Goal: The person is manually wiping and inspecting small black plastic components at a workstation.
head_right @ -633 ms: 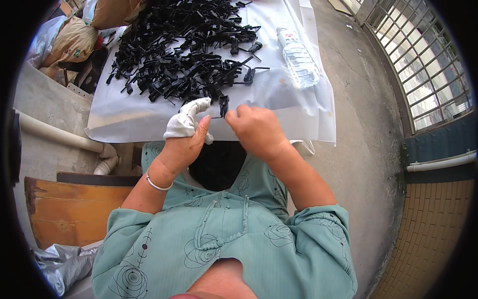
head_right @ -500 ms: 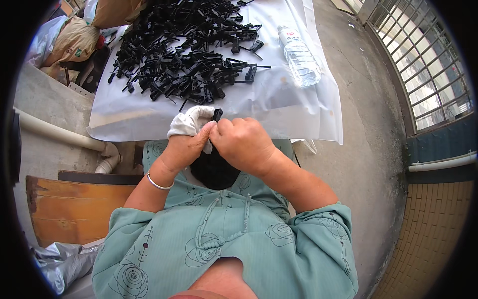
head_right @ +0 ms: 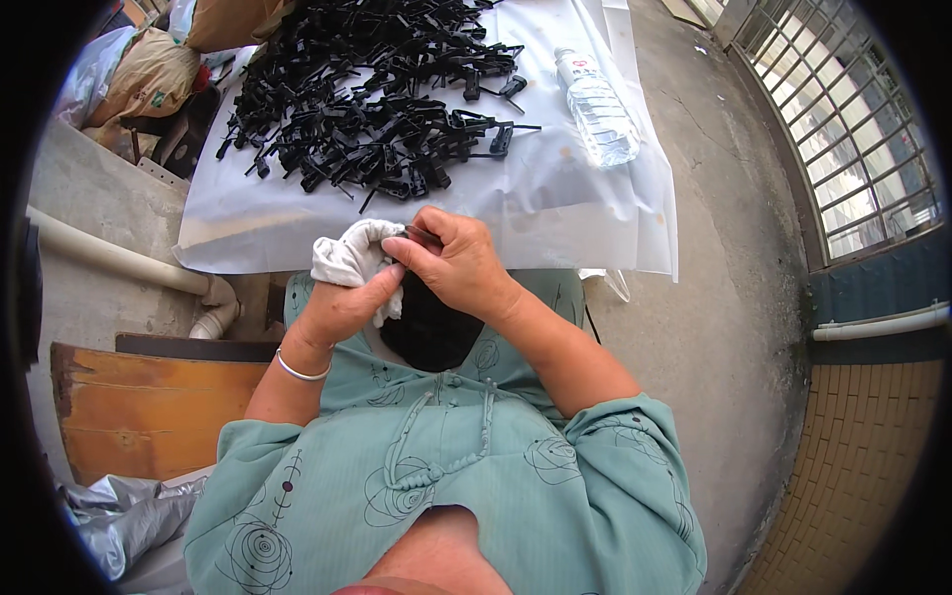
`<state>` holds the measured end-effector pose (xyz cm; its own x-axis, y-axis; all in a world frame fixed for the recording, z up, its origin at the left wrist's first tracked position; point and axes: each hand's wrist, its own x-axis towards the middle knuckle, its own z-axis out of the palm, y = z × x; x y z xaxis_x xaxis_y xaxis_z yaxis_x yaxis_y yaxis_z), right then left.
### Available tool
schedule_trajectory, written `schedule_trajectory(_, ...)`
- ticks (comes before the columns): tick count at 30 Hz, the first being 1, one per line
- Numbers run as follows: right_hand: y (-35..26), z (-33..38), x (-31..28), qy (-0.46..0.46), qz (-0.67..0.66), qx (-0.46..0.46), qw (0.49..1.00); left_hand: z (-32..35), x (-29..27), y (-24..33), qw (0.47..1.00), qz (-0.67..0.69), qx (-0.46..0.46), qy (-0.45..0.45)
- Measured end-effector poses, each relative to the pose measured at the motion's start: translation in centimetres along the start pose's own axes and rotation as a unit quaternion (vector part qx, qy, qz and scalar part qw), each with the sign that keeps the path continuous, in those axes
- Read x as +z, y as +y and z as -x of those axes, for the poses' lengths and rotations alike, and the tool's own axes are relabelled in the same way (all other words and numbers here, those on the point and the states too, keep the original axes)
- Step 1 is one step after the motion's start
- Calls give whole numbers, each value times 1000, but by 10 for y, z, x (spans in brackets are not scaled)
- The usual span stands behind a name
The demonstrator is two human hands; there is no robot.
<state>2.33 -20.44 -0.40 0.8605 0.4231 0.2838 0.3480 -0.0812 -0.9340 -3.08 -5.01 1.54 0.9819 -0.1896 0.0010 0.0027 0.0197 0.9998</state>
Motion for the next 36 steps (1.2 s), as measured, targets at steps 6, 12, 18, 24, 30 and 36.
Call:
schedule_trajectory(6,3,3,1,-44,28,-100,994,3,4,3,995,8,-22,97)
schedule_trajectory(12,7,6,17,-56,-12,12,998,4,2,-12,929,-290,177,144)
schedule_trajectory(18,4,10,20,-68,-170,30,983,8,0,-8,945,-245,184,116)
schedule_trajectory(24,2,2,-7,-175,61,83,979,6,-11,-11,993,33,51,98)
schedule_trajectory(30,9,3,-4,-45,55,-160,985,10,-7,-1,997,-28,0,67)
schedule_trajectory(36,-8,1,1,-99,-48,22,994,12,-3,5,996,-74,43,23)
